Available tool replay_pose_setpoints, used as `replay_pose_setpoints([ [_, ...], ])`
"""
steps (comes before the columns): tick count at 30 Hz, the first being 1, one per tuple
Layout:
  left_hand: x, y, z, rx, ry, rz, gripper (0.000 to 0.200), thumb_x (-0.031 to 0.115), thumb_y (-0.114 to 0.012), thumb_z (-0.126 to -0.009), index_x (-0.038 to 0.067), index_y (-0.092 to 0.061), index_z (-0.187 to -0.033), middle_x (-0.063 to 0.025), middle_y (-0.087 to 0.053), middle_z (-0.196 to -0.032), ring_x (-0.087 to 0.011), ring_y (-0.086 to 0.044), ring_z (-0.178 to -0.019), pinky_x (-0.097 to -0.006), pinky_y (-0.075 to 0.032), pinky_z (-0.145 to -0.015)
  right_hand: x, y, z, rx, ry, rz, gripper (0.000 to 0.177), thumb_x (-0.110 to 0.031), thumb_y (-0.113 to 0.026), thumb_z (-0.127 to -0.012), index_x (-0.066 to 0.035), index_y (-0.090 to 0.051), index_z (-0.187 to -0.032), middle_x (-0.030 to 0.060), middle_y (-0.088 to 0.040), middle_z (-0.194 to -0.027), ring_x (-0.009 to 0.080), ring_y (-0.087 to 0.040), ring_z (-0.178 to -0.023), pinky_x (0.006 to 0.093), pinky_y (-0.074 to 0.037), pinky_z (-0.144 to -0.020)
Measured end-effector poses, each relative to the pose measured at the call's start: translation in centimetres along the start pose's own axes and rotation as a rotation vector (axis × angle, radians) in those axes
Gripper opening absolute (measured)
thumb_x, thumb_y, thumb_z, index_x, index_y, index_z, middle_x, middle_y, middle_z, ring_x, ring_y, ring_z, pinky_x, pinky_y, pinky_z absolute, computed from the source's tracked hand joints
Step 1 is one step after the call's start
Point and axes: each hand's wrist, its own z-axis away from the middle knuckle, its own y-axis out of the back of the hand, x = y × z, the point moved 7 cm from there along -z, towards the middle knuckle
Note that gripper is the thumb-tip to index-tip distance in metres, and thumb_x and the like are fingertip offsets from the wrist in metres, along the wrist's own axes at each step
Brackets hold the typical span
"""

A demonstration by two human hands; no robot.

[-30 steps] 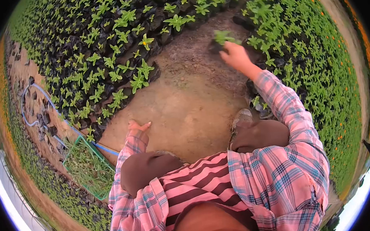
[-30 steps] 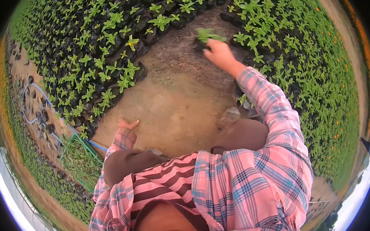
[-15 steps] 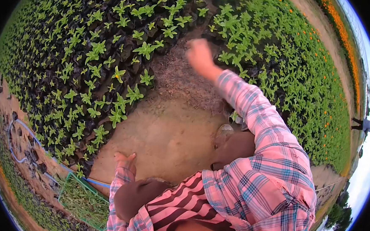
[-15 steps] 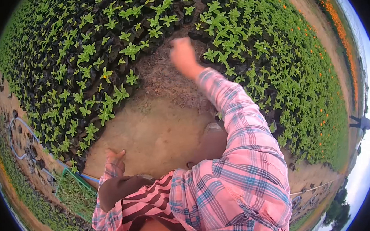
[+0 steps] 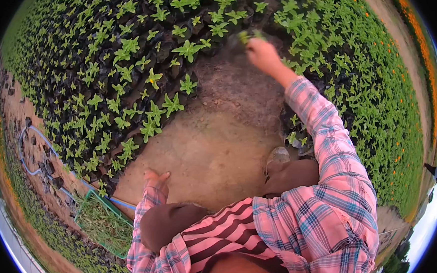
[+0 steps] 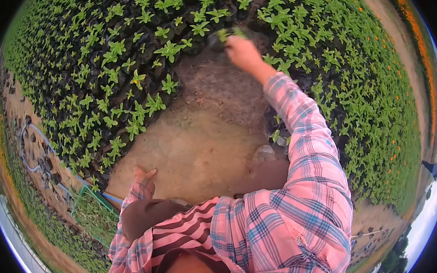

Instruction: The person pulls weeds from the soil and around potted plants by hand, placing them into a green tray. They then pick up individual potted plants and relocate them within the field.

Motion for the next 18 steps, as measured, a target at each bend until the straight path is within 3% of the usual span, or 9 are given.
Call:
replay_pose_setpoints([
  [3,-4.6,-2.7,-6.1,0.013,-0.013,0.072,0.077,0.035,-0.083,-0.064,-0.007,-0.044,-0.116,-0.0266,-0.057,-0.112,-0.0361,-0.059,-0.103,-0.0428,-0.049,-0.085,-3.4,-6.0,0.9,-0.342,-0.014,0.125,0.009,-0.008,-0.054,-0.077,-0.005,-0.054,-0.086,0.0174,-0.059,-0.086,0.0353,-0.06,-0.083,0.0442,-0.049,-0.074],
  [5,-3.3,-2.6,-5.9,0.014,-0.033,0.095,0.077,0.034,-0.083,-0.064,-0.007,-0.044,-0.116,-0.0269,-0.057,-0.113,-0.036,-0.059,-0.103,-0.043,-0.049,-0.084,-5.3,-9.5,2.5,-0.422,0.225,0.141,0.012,-0.011,-0.055,-0.079,-0.006,-0.057,-0.09,0.0148,-0.059,-0.09,0.0331,-0.06,-0.083,0.0427,-0.05,-0.074],
  [7,-0.7,-0.8,-2.9,0.027,-0.089,-0.009,0.053,0.02,-0.075,-0.076,0.001,-0.038,-0.11,-0.0144,-0.055,-0.097,-0.0235,-0.052,-0.079,-0.0396,-0.046,-0.065,-5.6,-7.2,2.8,-0.308,0.237,-0.009,0.015,-0.014,-0.055,-0.08,-0.006,-0.057,-0.093,0.0142,-0.059,-0.09,0.0327,-0.06,-0.083,0.0421,-0.05,-0.074],
  [8,-1.9,-1.4,-4.4,0.028,-0.093,-0.012,0.053,0.02,-0.075,-0.076,0.001,-0.038,-0.11,-0.0144,-0.055,-0.097,-0.0235,-0.052,-0.079,-0.0396,-0.046,-0.065,-5.9,-5.6,2.5,-0.206,0.259,-0.172,0.018,-0.017,-0.056,-0.08,-0.007,-0.058,-0.095,0.0136,-0.059,-0.09,0.0322,-0.059,-0.083,0.0415,-0.05,-0.074],
  [10,-5.5,-3.7,-8.3,0.004,-0.174,0.213,0.078,0.033,-0.083,-0.063,-0.006,-0.042,-0.117,-0.0267,-0.056,-0.113,-0.0366,-0.058,-0.103,-0.0426,-0.049,-0.084,-2.3,-0.8,0.7,0.055,-0.015,-0.029,0.02,-0.019,-0.058,-0.081,-0.007,-0.059,-0.096,0.0121,-0.058,-0.088,0.0318,-0.057,-0.088,0.0397,-0.049,-0.078],
  [12,-3.7,-2.7,-6.0,0.025,-0.143,0.167,0.078,0.034,-0.084,-0.063,-0.005,-0.042,-0.116,-0.0262,-0.056,-0.112,-0.0364,-0.058,-0.103,-0.0423,-0.049,-0.084,3.6,2.6,-0.3,0.311,-0.136,0.193,0.027,-0.006,-0.055,-0.078,-0.005,-0.055,-0.105,0.0222,-0.052,-0.101,0.039,-0.057,-0.086,0.0434,-0.049,-0.076],
  [13,-3.0,-2.0,-4.8,0.052,-0.119,0.121,0.078,0.035,-0.084,-0.062,-0.004,-0.043,-0.115,-0.0258,-0.057,-0.111,-0.0361,-0.058,-0.102,-0.0419,-0.049,-0.084,6.7,3.3,-0.8,0.24,-0.308,0.249,0.032,-0.002,-0.053,-0.076,-0.002,-0.051,-0.108,0.0284,-0.046,-0.108,0.0438,-0.058,-0.083,0.0467,-0.05,-0.074],
  [15,-3.5,-2.5,-5.7,0.07,-0.092,0.062,0.079,0.036,-0.084,-0.061,-0.004,-0.044,-0.115,-0.0254,-0.057,-0.11,-0.0361,-0.058,-0.102,-0.0419,-0.049,-0.084,11.8,3.4,-1.5,0.183,-0.494,0.388,0.029,0.0,-0.051,-0.077,-0.002,-0.051,-0.106,0.0308,-0.046,-0.108,0.0453,-0.059,-0.086,0.0481,-0.05,-0.074],
  [18,-1.9,-0.9,-3.9,0.061,-0.083,-0.048,0.081,0.039,-0.084,-0.06,-0.004,-0.044,-0.116,-0.0247,-0.058,-0.11,-0.0365,-0.058,-0.102,-0.042,-0.049,-0.083,15.7,2.3,-2.0,0.102,-0.464,0.391,0.025,0.001,-0.051,-0.077,-0.002,-0.053,-0.102,0.0285,-0.051,-0.103,0.0441,-0.058,-0.087,0.0479,-0.049,-0.076],
])
